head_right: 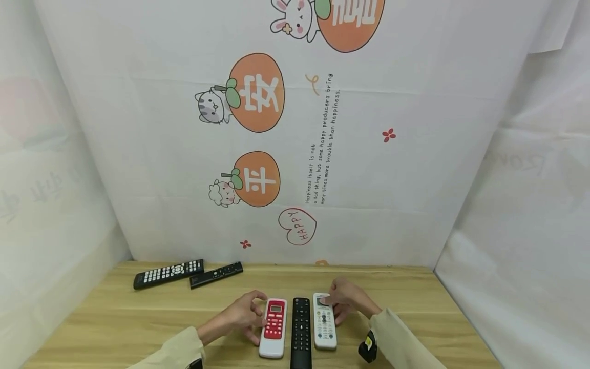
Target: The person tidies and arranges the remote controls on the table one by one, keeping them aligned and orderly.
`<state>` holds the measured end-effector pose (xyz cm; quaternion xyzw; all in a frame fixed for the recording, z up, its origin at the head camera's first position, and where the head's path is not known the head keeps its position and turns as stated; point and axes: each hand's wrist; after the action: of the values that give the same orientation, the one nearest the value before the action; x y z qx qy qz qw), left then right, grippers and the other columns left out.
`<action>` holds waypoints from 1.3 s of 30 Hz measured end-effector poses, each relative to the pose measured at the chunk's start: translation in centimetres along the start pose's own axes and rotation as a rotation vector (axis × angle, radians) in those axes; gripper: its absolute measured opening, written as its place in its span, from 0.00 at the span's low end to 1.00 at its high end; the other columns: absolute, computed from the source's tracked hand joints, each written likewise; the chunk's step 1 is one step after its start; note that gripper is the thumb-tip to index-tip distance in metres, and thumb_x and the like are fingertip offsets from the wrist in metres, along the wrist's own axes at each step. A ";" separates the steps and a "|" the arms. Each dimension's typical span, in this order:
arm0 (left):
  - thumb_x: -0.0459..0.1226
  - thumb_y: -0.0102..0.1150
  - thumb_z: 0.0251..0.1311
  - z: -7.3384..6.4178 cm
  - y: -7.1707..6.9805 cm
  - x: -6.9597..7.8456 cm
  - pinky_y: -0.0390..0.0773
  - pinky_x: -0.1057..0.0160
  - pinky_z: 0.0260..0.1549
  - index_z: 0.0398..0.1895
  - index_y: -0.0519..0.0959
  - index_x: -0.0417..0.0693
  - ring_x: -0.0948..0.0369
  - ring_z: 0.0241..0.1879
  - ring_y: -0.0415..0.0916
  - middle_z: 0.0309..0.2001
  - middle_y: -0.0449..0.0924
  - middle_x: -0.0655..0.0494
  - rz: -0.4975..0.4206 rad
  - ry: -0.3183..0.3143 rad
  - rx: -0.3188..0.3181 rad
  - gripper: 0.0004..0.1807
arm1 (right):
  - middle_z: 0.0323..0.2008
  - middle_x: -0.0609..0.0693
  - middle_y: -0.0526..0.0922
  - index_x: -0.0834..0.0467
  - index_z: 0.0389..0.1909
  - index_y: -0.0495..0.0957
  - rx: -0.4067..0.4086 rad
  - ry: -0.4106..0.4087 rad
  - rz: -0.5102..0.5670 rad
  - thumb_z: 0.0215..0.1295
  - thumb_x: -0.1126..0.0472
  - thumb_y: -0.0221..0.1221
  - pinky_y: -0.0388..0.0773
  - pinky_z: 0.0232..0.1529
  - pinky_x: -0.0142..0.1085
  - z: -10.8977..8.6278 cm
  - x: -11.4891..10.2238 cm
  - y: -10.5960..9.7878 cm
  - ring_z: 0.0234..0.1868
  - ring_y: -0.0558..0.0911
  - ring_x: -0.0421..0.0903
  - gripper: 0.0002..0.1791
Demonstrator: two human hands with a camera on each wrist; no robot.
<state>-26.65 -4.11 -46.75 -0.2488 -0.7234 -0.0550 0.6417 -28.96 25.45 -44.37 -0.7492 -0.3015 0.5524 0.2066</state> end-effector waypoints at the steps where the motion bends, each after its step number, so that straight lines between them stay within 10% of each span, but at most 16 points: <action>1: 0.15 0.61 0.55 0.0 0.0 -0.1 0.89 0.57 0.22 0.68 0.66 0.29 0.59 0.17 0.74 0.35 0.76 0.41 -0.001 -0.004 0.000 0.35 | 0.29 0.60 0.83 0.64 0.38 0.72 0.002 0.000 -0.004 0.69 0.66 0.67 0.90 0.29 0.42 0.0 0.0 0.1 0.27 0.87 0.52 0.11; 39: 0.26 0.63 0.64 0.8 -4.2 -0.5 0.88 0.54 0.34 0.62 0.73 0.28 0.50 0.40 0.82 0.45 0.78 0.40 0.125 0.071 0.022 0.23 | 0.30 0.59 0.84 0.64 0.39 0.71 -0.002 0.003 -0.013 0.70 0.65 0.67 0.90 0.29 0.40 0.4 0.4 0.0 0.27 0.87 0.50 0.12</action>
<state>-29.15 -7.58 -46.38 -0.2844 -0.6836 -0.0155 0.6720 -29.21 25.68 -44.79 -0.7482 -0.3066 0.5497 0.2097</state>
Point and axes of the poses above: each hand's wrist, its own z-axis towards the middle knuckle, its own y-axis out of the palm, x = y × z
